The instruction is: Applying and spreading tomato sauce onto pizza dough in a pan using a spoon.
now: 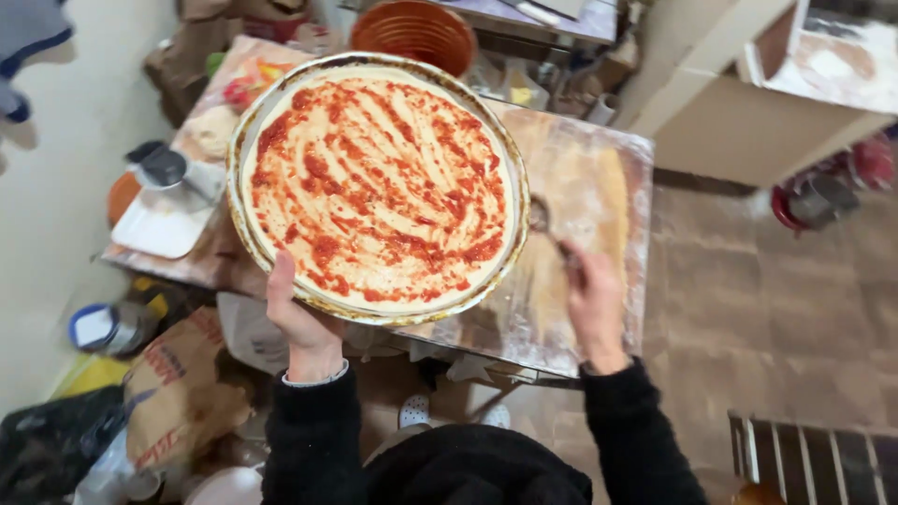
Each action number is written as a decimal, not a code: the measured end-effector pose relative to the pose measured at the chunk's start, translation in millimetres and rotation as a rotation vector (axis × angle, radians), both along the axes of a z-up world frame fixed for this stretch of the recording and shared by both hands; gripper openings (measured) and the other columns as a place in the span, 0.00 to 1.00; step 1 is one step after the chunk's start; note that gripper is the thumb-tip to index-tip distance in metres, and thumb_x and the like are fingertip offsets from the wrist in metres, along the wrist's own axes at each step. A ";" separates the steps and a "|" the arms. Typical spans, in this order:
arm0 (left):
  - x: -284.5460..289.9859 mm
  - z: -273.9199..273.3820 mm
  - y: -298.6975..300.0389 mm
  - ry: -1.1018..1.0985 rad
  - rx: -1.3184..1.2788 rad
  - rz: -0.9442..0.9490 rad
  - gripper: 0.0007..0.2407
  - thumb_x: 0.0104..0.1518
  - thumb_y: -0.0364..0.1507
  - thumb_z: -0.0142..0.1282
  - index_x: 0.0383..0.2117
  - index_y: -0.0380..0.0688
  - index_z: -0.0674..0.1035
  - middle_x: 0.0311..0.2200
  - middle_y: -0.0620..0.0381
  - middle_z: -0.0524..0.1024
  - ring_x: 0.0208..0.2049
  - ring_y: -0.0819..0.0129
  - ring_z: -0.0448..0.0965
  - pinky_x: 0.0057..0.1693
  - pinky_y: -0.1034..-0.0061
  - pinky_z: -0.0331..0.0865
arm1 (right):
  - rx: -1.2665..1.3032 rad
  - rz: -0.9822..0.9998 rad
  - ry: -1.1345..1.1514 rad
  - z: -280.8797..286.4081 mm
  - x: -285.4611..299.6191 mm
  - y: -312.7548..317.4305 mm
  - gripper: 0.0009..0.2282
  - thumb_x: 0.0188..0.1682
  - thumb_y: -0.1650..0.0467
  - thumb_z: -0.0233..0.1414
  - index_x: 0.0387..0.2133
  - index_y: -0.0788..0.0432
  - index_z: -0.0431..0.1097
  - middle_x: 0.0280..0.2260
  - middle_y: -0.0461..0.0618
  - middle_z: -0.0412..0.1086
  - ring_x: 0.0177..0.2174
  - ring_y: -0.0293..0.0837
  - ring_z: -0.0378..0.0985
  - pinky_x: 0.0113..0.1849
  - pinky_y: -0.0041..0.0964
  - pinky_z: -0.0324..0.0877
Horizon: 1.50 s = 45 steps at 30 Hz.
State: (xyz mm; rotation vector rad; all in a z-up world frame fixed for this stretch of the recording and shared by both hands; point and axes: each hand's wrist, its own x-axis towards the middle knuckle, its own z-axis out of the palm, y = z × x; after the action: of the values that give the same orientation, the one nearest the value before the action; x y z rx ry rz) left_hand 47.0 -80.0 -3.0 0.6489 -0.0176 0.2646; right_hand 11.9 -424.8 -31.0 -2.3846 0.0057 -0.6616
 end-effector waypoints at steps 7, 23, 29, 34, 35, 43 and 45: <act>14.1 -23.7 -115.5 0.019 0.079 -0.249 0.29 0.63 0.39 0.50 0.66 0.30 0.64 0.62 0.43 0.69 0.60 0.53 0.71 0.66 0.61 0.64 | 0.071 -0.073 0.067 116.2 -74.6 -83.3 0.15 0.49 0.77 0.58 0.49 0.57 0.76 0.33 0.53 0.72 0.30 0.41 0.73 0.34 0.33 0.70; -63.1 -59.7 -515.3 0.114 -0.088 -0.962 0.28 0.61 0.39 0.49 0.66 0.35 0.62 0.63 0.43 0.68 0.62 0.53 0.70 0.68 0.59 0.63 | -0.414 -0.479 0.179 130.1 -192.6 -430.2 0.11 0.52 0.76 0.55 0.48 0.57 0.74 0.36 0.59 0.71 0.41 0.61 0.73 0.43 0.51 0.69; -56.9 -68.9 -622.1 0.162 -0.102 -1.148 0.29 0.62 0.40 0.50 0.65 0.30 0.65 0.59 0.36 0.71 0.57 0.49 0.74 0.63 0.58 0.67 | -0.113 -0.280 0.278 150.4 -207.4 -467.6 0.13 0.49 0.75 0.53 0.48 0.57 0.73 0.38 0.54 0.74 0.38 0.51 0.77 0.41 0.43 0.72; -25.9 -79.6 -721.8 0.132 -0.098 -1.251 0.30 0.60 0.40 0.52 0.64 0.30 0.64 0.59 0.39 0.72 0.58 0.51 0.75 0.64 0.61 0.69 | -0.131 -0.125 0.331 139.8 -165.3 -526.5 0.16 0.47 0.75 0.54 0.50 0.56 0.73 0.35 0.54 0.72 0.37 0.52 0.75 0.39 0.44 0.70; -16.8 -83.9 -740.7 0.127 -0.077 -1.263 0.30 0.60 0.40 0.52 0.64 0.30 0.65 0.59 0.39 0.72 0.58 0.52 0.75 0.65 0.62 0.69 | -0.149 -0.162 0.350 133.0 -154.4 -545.8 0.17 0.47 0.76 0.54 0.51 0.56 0.73 0.34 0.54 0.72 0.35 0.52 0.75 0.39 0.44 0.69; 79.4 -42.5 -900.9 0.059 -0.036 -1.366 0.28 0.60 0.38 0.53 0.64 0.32 0.66 0.58 0.40 0.72 0.56 0.54 0.76 0.63 0.61 0.70 | -0.461 -0.731 0.245 158.8 -124.1 -726.7 0.17 0.46 0.79 0.54 0.50 0.59 0.73 0.36 0.59 0.71 0.40 0.61 0.72 0.42 0.51 0.68; 101.2 -32.3 -943.0 0.024 -0.026 -1.373 0.28 0.60 0.37 0.53 0.64 0.32 0.66 0.59 0.41 0.72 0.57 0.55 0.76 0.63 0.62 0.69 | -0.525 -0.830 0.215 165.0 -125.4 -753.7 0.14 0.49 0.78 0.56 0.49 0.59 0.73 0.36 0.59 0.71 0.41 0.61 0.72 0.42 0.51 0.68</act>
State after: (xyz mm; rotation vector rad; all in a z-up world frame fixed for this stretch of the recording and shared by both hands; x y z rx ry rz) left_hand 148.2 -1022.9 -35.2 0.4921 -0.4192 -1.0647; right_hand -113.4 -1178.5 134.0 -2.9246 1.0800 -0.8340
